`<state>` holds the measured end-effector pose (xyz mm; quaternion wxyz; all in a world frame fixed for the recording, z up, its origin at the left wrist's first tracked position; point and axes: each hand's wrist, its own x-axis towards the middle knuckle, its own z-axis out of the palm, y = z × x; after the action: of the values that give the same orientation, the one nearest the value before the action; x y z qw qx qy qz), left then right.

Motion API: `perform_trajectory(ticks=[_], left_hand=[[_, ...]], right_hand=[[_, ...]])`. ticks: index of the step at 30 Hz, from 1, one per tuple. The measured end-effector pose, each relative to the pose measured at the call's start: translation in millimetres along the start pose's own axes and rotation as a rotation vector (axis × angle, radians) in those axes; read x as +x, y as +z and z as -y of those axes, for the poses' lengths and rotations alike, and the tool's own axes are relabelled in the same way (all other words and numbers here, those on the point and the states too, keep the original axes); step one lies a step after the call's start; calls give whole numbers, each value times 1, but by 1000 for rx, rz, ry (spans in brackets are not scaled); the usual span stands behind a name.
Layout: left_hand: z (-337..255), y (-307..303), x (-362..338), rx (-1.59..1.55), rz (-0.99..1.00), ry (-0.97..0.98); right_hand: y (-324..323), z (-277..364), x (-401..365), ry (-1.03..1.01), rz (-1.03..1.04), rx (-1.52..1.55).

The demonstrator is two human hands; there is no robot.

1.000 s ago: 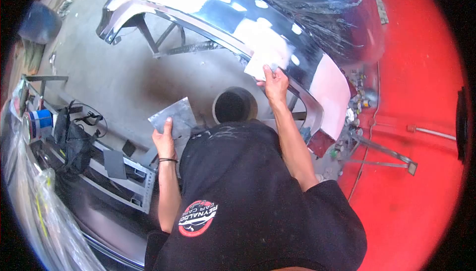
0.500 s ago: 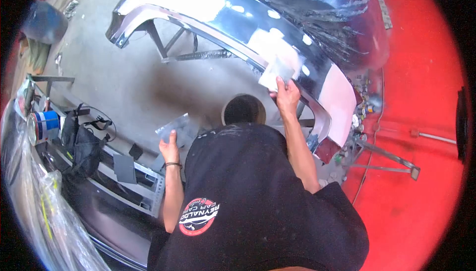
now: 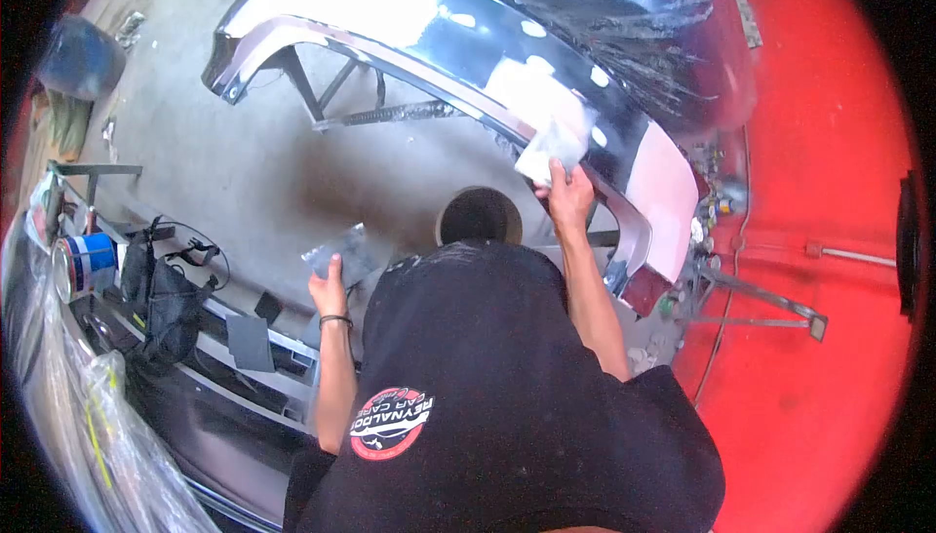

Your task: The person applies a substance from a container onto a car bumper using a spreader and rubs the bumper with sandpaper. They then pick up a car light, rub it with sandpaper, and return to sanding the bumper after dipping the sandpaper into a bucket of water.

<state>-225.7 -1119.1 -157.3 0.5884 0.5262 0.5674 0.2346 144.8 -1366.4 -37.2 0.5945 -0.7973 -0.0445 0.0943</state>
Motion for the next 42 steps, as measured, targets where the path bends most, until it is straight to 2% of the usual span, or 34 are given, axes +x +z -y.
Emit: perform_trajectory(ticks=[3,7,9,11,16,21,23,26,30,32,33,34,35,36,37,38,39,40,41,42], left_hand=[[4,4,3,-39,39,-46],[-1,5,4,-2,69,54],[10,2,5,-119,50,-5],[25,0,9,-56,8,-65],[13,-1,-2,117,27,15],[22,5,11,50,86,-2],[16,2,13,-2,73,-90],[5,0,8,-37,46,34],[22,-6,4,-84,4,50],[16,-12,3,14,27,-46],[4,-10,-6,159,-81,6],[4,-14,-8,76,-46,-23],[27,-14,2,225,-157,-2],[27,-14,1,85,-77,5],[37,-16,11,339,-88,-39],[-20,-11,-15,241,-55,-20],[-14,-5,-10,123,-20,15],[-53,-3,-21,211,13,-52],[-47,1,-12,198,-21,-35],[-36,8,-2,80,66,-6]], right_hand=[[19,-1,15,24,-4,-74],[2,10,3,51,-10,-27],[-3,7,1,64,-22,-34],[-6,1,1,89,-50,-35],[-4,7,2,23,-54,33],[13,7,10,-15,-19,38],[13,17,4,30,-20,-33],[2,21,3,-12,-42,-41],[24,28,11,-24,-47,-96],[18,14,13,-26,-30,-37],[12,11,10,-11,-52,-44],[6,2,10,-28,-27,2],[10,-4,14,-40,-37,76],[16,1,11,-45,-14,176],[23,-2,17,-27,6,14],[41,11,18,-51,71,-41],[50,26,14,-69,125,-105],[62,34,11,-93,158,-84],[73,42,9,-71,292,-16],[80,52,7,-51,426,41]])
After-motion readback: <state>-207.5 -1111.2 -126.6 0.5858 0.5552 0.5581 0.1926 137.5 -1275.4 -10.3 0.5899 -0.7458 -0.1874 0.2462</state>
